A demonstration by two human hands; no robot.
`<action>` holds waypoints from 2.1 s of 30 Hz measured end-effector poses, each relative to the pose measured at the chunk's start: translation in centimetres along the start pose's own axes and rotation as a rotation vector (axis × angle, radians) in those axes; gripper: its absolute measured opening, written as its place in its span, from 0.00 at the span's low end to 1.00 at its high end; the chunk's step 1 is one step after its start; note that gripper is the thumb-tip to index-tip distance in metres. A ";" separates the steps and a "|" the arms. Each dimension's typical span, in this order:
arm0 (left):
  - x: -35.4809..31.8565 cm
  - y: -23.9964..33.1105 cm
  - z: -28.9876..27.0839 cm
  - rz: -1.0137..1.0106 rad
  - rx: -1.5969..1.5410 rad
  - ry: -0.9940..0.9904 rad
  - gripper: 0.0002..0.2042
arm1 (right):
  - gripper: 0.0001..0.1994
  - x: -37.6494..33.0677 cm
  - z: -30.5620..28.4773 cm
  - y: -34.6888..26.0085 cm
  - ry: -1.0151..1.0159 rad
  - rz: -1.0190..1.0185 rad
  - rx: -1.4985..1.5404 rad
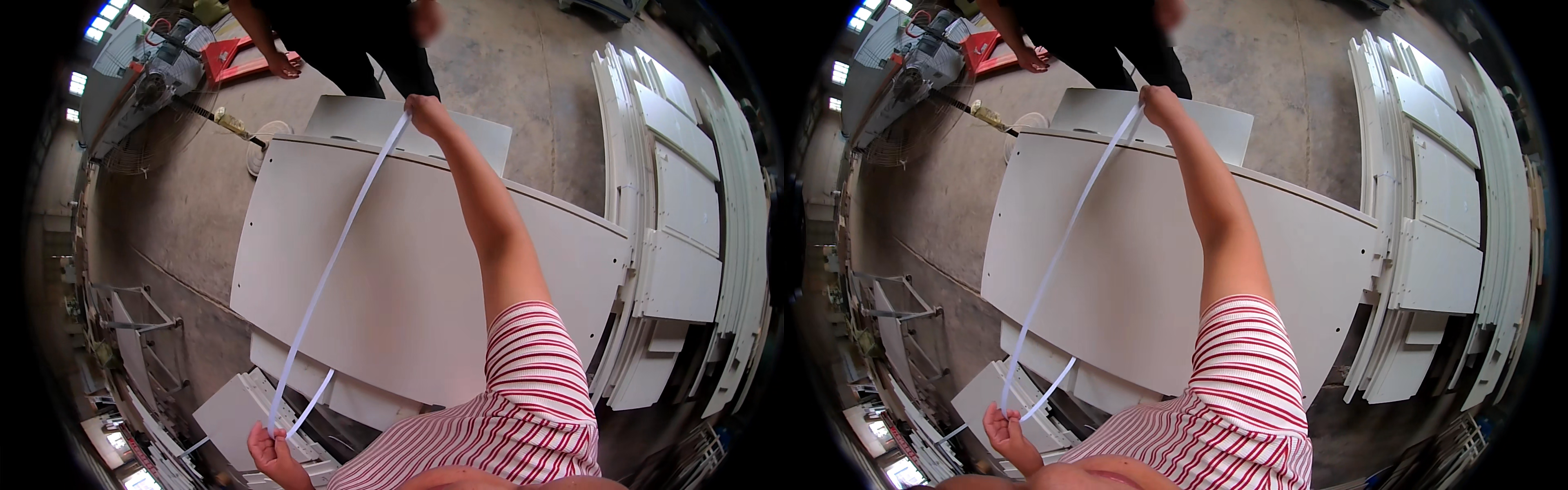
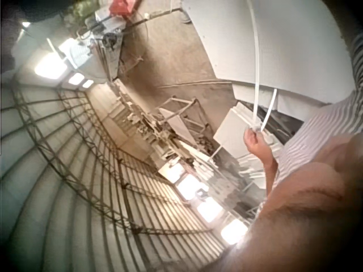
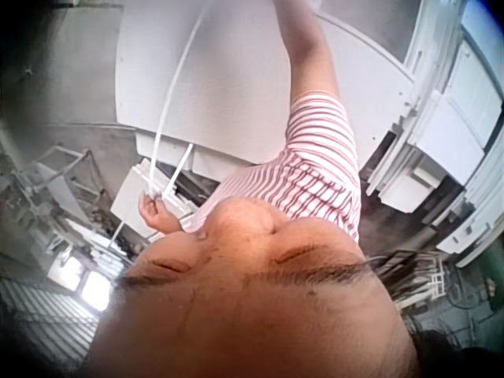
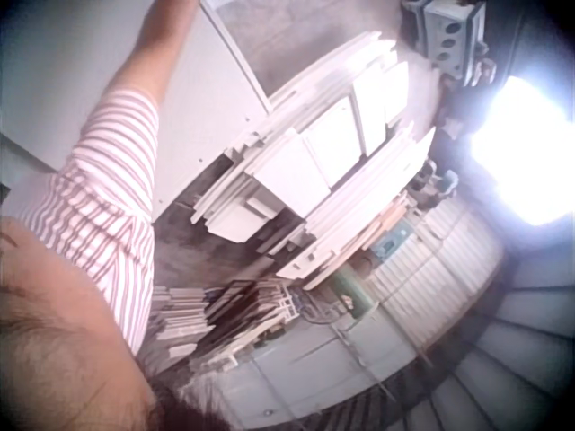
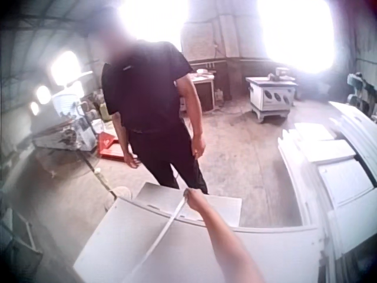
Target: The person repeatedly picks up white panels from a pile, places them on a stack, and applies a white strip to the edge. The person continues this process for multiple panels, stacking them in a pile.
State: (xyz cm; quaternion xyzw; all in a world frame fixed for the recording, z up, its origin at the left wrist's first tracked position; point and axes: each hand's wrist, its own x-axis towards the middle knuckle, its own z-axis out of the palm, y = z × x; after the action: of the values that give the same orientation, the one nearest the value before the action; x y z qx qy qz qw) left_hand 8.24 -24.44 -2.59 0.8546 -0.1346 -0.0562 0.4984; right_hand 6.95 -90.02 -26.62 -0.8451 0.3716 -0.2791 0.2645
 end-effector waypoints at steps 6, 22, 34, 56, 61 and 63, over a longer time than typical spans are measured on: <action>-0.2 -0.2 0.6 -0.083 0.158 -0.054 0.17 | 0.10 -0.9 1.3 -2.0 0.029 0.113 -0.211; 1.0 -0.3 1.5 -0.058 0.131 -0.080 0.20 | 0.24 -2.6 4.7 -0.2 -0.195 -0.042 0.073; -2.0 -9.9 0.1 -0.341 -0.079 -0.318 0.25 | 0.18 -30.2 -5.8 -7.2 0.239 0.105 0.050; -17.8 -26.6 -14.6 -0.214 0.051 -0.553 0.19 | 0.46 -73.6 -20.1 0.5 0.195 1.465 0.643; -18.2 -25.8 -15.4 -0.127 0.054 -0.525 0.18 | 0.40 -73.9 -18.0 0.8 0.409 1.251 0.591; -18.2 -24.5 -15.9 -0.150 0.093 -0.519 0.18 | 0.40 -73.5 -17.7 1.1 0.386 1.261 0.614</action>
State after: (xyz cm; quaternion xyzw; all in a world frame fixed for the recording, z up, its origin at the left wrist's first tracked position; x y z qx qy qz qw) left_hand -1.23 5.49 -16.65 0.8410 -0.1969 -0.3039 0.4019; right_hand -47.12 -37.93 -35.09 -0.2936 0.7330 -0.3094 0.5298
